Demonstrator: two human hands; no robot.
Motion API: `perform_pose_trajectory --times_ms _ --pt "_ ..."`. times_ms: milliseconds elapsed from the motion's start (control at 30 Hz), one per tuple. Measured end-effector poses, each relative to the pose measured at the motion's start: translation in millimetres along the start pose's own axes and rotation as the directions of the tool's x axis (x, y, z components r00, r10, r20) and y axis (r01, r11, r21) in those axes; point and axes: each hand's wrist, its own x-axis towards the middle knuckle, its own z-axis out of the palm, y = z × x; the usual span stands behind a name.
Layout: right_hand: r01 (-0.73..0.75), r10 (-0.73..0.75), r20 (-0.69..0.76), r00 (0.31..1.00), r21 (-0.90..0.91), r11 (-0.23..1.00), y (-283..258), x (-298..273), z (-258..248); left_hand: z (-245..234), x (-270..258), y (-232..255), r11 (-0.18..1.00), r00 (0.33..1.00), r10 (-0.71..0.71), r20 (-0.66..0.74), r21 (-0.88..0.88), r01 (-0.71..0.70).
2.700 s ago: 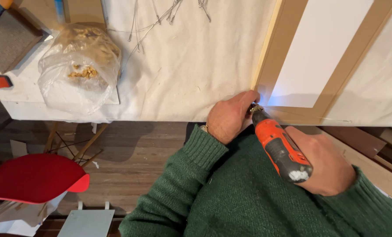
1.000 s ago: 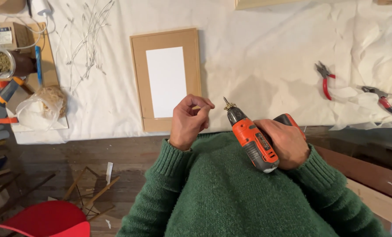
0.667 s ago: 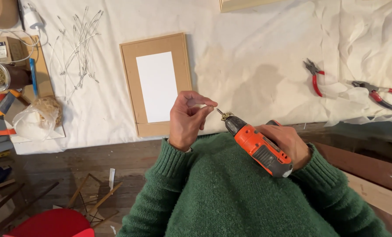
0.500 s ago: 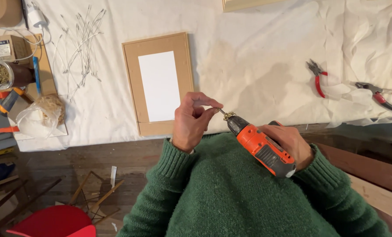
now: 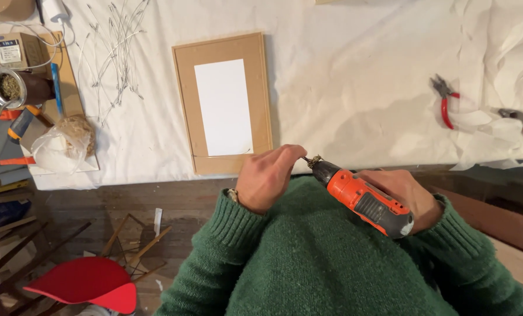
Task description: Attaching hanging hardware and organizing framed artwork in a workshop.
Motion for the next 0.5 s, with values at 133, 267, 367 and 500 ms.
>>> perform_pose_trajectory --times_ms 133,267,367,500 --pt "0.029 -0.029 -0.019 0.999 -0.036 0.999 1 1 12 -4 -9 -5 1.000 0.999 -0.018 0.029 -0.025 0.019" --pt "0.007 -0.008 -0.022 1.000 -0.034 0.999 6 1 29 -12 -16 -39 0.970 0.970 -0.242 0.020 -0.007 0.242" --pt "-0.075 0.074 -0.078 0.994 -0.016 0.997 5 1 47 -16 -25 -69 0.930 0.938 -0.346 0.016 0.135 0.341" --pt "-0.123 0.112 -0.164 0.980 -0.055 0.991 1 7 70 -11 -39 -97 0.951 0.955 -0.292 0.050 0.118 0.284"
